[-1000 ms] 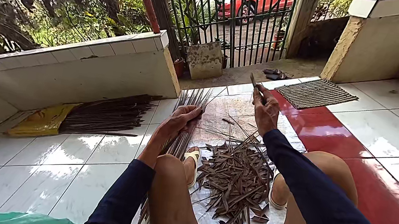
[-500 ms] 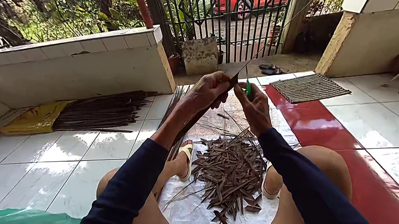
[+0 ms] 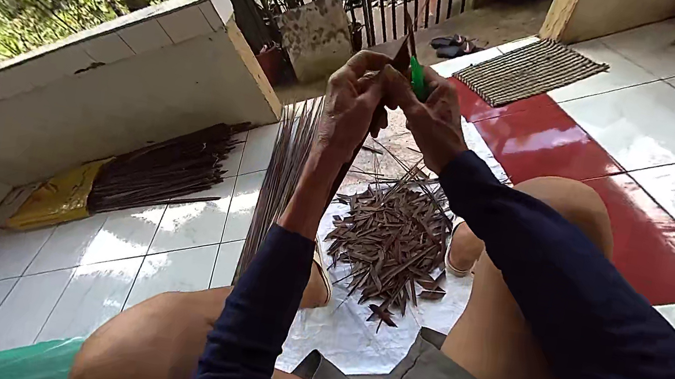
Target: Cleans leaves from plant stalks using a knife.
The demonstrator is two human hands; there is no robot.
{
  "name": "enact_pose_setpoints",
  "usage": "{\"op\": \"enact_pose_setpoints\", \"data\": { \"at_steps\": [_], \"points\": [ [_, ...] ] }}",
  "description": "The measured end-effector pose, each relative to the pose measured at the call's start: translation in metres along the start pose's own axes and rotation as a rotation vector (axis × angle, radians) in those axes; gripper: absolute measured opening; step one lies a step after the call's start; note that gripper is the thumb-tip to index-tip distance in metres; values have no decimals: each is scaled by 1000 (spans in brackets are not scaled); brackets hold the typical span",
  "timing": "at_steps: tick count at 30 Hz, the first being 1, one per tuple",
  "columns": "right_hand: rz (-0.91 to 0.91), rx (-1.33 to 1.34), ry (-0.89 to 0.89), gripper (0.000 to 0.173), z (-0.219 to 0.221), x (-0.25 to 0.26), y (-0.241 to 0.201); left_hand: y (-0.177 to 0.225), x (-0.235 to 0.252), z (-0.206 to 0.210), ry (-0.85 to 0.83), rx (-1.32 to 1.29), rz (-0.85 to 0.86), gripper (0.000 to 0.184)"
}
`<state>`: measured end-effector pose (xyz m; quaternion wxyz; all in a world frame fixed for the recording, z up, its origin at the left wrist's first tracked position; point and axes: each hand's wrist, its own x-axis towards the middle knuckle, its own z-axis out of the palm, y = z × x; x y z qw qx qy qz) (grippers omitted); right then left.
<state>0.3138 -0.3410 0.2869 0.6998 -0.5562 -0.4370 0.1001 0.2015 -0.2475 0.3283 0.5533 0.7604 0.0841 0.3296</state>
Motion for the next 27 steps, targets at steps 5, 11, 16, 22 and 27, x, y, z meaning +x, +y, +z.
{"op": "enact_pose_setpoints", "data": {
  "at_steps": [5,11,16,22,27],
  "points": [
    [39,-86,-56,26,8,-9,16,-25,-22,-20,-35,18,-102,26],
    [73,-75,22,29,25,-3,24,-38,-36,-62,-189,49,-183,27],
    [105,-92,24,36,39,-4,26,-32,-69,-99,-213,135,-246,26],
    [27,-150,-317,41,61,-27,31,-43,-81,-121,107,-24,-320,24],
    [-20,-229,-429,36,65,-41,38,-41,-82,-121,138,-98,-376,25]
  ]
}}
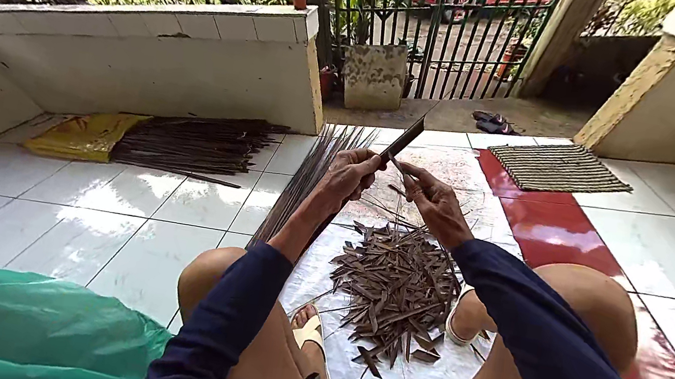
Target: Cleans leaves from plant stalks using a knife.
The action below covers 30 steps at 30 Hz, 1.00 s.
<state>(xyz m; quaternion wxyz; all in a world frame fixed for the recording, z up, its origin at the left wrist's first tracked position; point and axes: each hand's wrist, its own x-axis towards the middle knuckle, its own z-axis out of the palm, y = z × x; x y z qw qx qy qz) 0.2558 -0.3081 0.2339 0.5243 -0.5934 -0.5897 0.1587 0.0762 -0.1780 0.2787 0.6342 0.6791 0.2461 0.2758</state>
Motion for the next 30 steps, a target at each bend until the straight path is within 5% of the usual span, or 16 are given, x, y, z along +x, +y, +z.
{"op": "enact_pose_setpoints", "data": {
  "at_steps": [18,30],
  "points": [
    [-55,-143,-41,33,-3,4,-3,-12,3,-11,-294,-328,-113,22],
    [-8,-364,150,33,15,3,-3,-15,1,-16,-241,-222,-95,24]
  ]
}}
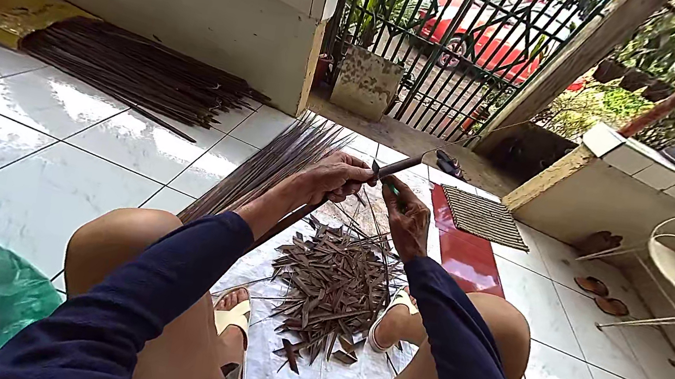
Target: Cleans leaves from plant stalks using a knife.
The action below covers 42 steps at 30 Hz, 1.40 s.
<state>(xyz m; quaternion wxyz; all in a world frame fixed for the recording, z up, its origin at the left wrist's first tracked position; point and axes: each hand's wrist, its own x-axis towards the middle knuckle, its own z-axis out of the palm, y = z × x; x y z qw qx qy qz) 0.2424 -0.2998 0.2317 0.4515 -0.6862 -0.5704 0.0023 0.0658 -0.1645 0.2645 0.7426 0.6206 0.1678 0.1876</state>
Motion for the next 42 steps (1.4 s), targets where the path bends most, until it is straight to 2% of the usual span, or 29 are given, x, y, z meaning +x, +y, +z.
{"op": "enact_pose_setpoints", "data": {
  "at_steps": [7,18,20,25,29,35,42],
  "points": [
    [80,-39,65,36,-1,5,-1,8,-5,2,75,239,53,26],
    [185,113,259,36,-21,28,27,10,-20,-12,70,297,-11,26],
    [145,157,213,36,-25,22,24,8,-21,-14,77,283,-16,28],
    [50,180,-41,34,-11,1,4,-1,-15,-19,79,269,-14,32],
    [33,191,-115,33,1,-2,2,1,-13,-14,63,215,-18,31],
    [15,228,-135,32,3,-2,-1,6,-13,-8,-78,54,-84,35],
    [-73,130,-28,32,2,-2,-1,5,-12,-11,-185,-67,-108,35]
  ]
}}
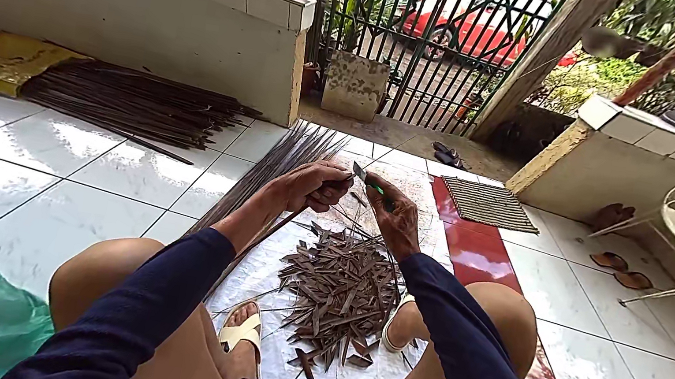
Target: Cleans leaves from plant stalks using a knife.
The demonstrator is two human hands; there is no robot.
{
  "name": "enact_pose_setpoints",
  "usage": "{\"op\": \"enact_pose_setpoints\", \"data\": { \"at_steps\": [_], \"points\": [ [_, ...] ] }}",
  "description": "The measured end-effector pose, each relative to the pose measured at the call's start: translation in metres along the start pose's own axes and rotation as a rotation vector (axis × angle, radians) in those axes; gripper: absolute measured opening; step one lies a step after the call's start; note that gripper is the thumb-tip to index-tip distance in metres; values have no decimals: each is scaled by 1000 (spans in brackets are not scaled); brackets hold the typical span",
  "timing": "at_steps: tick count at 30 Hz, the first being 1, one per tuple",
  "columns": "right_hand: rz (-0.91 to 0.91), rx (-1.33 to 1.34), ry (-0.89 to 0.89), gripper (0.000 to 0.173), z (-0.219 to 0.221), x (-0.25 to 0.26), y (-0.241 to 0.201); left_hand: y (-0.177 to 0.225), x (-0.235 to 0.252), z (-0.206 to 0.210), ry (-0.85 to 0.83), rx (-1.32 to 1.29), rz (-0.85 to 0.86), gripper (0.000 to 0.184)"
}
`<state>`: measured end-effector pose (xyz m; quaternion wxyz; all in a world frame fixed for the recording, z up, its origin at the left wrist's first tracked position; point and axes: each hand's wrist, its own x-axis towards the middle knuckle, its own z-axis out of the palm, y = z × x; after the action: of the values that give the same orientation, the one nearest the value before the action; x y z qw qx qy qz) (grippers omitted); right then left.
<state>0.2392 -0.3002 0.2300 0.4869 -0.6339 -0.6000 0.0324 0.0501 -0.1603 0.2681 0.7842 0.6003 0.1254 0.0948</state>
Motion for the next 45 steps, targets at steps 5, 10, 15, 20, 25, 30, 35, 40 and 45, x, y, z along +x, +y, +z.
{"op": "enact_pose_setpoints", "data": {
  "at_steps": [5,10,15,20,25,30,35,40,45],
  "points": [
    [-38,-27,33,32,-2,4,3,0,3,-1,-37,-47,14,34],
    [-47,-140,99,33,-2,2,-1,1,0,3,-50,-62,-9,36],
    [-22,-71,108,32,-5,8,2,0,0,4,-40,-42,-3,35],
    [16,-16,113,33,-13,11,-5,2,0,5,-21,-1,-14,36],
    [29,21,186,31,-17,24,3,-3,-1,2,-22,35,-13,34],
    [108,72,241,32,-27,39,13,-6,-2,-2,-13,25,-27,34],
    [132,160,331,36,-46,41,21,-7,-6,0,122,81,4,33],
    [78,99,58,32,-27,8,-3,-6,-2,4,194,146,80,30],
    [22,15,-46,30,-11,4,4,-6,2,8,183,193,83,30]
  ]
}}
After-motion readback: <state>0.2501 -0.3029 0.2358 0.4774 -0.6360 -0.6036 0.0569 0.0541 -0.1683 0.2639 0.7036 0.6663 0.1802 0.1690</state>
